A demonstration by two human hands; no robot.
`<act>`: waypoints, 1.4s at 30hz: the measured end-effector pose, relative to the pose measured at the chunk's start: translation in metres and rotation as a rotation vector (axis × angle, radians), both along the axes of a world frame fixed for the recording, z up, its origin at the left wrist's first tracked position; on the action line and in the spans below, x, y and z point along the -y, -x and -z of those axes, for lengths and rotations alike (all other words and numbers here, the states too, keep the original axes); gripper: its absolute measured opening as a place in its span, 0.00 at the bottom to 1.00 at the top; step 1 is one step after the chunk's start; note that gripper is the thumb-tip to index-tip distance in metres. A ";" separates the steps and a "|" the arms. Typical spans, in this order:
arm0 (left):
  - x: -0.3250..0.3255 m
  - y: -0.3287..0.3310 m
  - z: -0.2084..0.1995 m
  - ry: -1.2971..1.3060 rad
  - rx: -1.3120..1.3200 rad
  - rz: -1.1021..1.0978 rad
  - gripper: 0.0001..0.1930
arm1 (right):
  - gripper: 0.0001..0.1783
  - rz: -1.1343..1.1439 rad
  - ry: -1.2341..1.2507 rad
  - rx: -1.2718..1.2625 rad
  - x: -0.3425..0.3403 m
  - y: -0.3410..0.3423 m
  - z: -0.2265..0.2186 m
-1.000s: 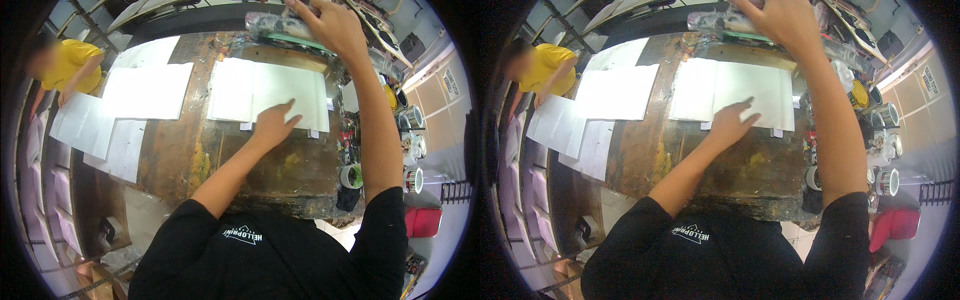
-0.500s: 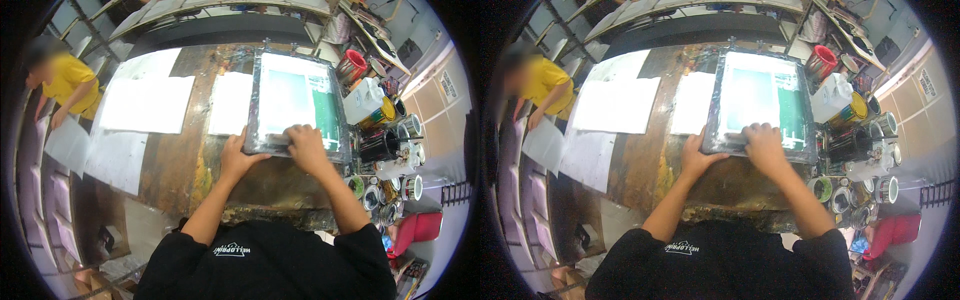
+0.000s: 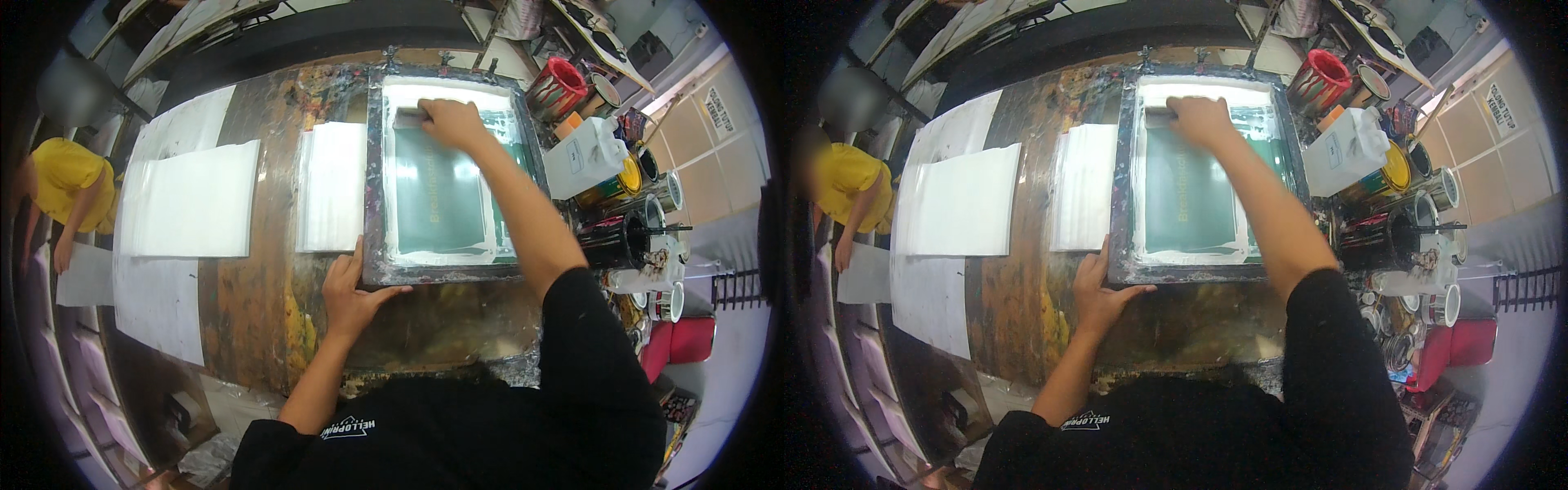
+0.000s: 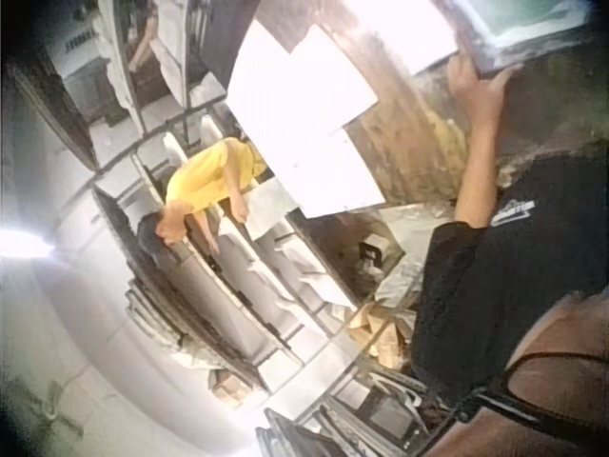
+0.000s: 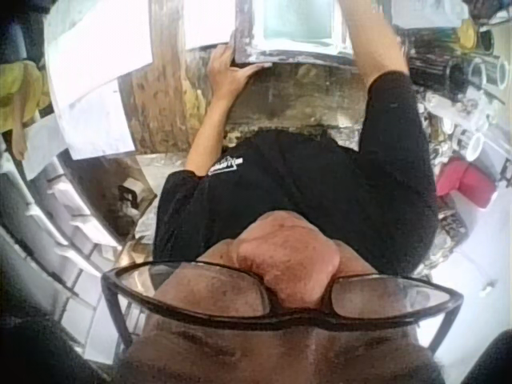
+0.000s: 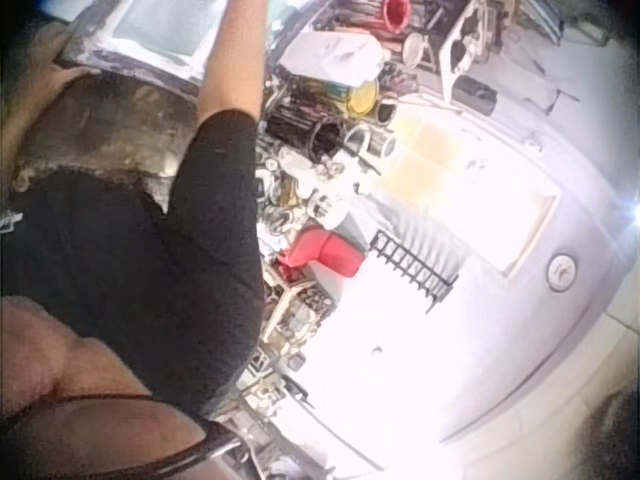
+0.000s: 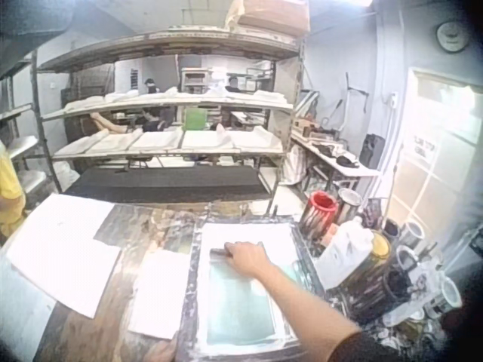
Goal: The person performs screen printing by placing white paper under a screen, applying green ink with a squeegee, and pulling the ink across the screen to transfer the design onto the paper. The process is repeated for multiple sheets.
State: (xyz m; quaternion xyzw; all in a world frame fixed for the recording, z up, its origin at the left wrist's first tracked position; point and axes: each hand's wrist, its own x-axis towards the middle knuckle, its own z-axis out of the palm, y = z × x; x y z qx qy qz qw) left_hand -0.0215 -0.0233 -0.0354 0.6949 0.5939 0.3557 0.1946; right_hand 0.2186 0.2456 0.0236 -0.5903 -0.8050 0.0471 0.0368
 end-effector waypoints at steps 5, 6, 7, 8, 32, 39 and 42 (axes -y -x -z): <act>0.004 -0.003 -0.003 -0.051 0.098 0.016 0.58 | 0.20 0.000 -0.120 0.014 -0.033 -0.004 0.005; 0.005 -0.003 -0.003 -0.053 0.073 0.017 0.58 | 0.20 0.029 -0.184 0.046 -0.026 -0.004 0.011; 0.005 -0.002 -0.002 -0.054 0.048 0.011 0.57 | 0.20 0.017 -0.188 0.042 -0.013 0.000 0.014; 0.005 -0.002 -0.001 -0.061 0.027 0.006 0.57 | 0.19 0.006 -0.197 0.042 0.004 0.003 0.013; -0.044 0.005 -0.017 0.008 -0.258 -0.298 0.21 | 0.36 -0.040 -0.779 -0.202 0.141 0.024 -0.210; -0.056 0.002 -0.016 0.092 -0.131 -0.250 0.12 | 0.43 0.023 -0.669 -0.287 0.111 0.021 -0.239; -0.063 -0.013 -0.061 0.052 0.122 -0.240 0.12 | 0.44 0.070 -0.577 -0.251 0.110 0.022 -0.243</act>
